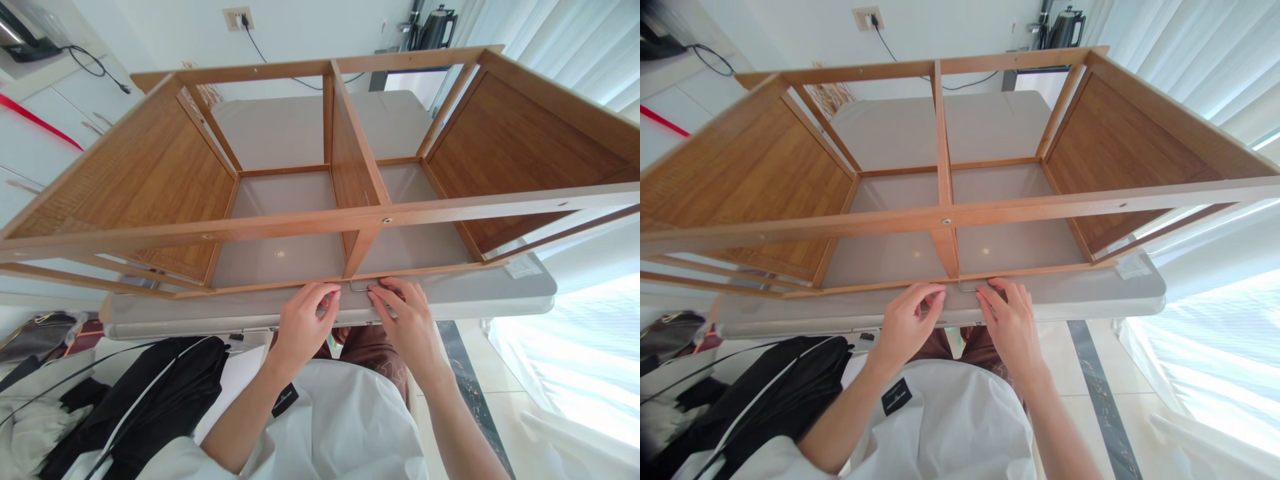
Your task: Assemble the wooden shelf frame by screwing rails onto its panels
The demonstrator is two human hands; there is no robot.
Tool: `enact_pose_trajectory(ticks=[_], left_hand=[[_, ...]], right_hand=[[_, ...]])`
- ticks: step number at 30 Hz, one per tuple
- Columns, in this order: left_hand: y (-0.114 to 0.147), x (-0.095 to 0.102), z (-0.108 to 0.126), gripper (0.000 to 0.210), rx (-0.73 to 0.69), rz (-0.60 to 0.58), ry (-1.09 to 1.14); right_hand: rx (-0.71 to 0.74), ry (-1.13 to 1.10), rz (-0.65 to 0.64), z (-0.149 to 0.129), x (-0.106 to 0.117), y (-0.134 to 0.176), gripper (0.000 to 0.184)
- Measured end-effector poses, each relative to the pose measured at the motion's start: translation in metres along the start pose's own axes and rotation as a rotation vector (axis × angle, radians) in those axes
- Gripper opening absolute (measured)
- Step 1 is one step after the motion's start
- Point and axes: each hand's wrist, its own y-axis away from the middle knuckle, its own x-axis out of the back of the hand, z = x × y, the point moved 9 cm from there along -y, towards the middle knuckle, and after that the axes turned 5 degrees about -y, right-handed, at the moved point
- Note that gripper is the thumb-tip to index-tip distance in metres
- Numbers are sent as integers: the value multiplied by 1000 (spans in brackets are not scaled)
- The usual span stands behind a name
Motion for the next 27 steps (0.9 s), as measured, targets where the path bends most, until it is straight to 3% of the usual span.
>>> enact_pose_trajectory(ticks=[15,27], left_hand=[[4,-3,2,15,3,-23,-16],[6,-3,4,14,-1,-55,14]], right_hand=[[5,-28,-79,-18,-17,-10,19],[-32,-136,-115,-23,-14,-9,19]])
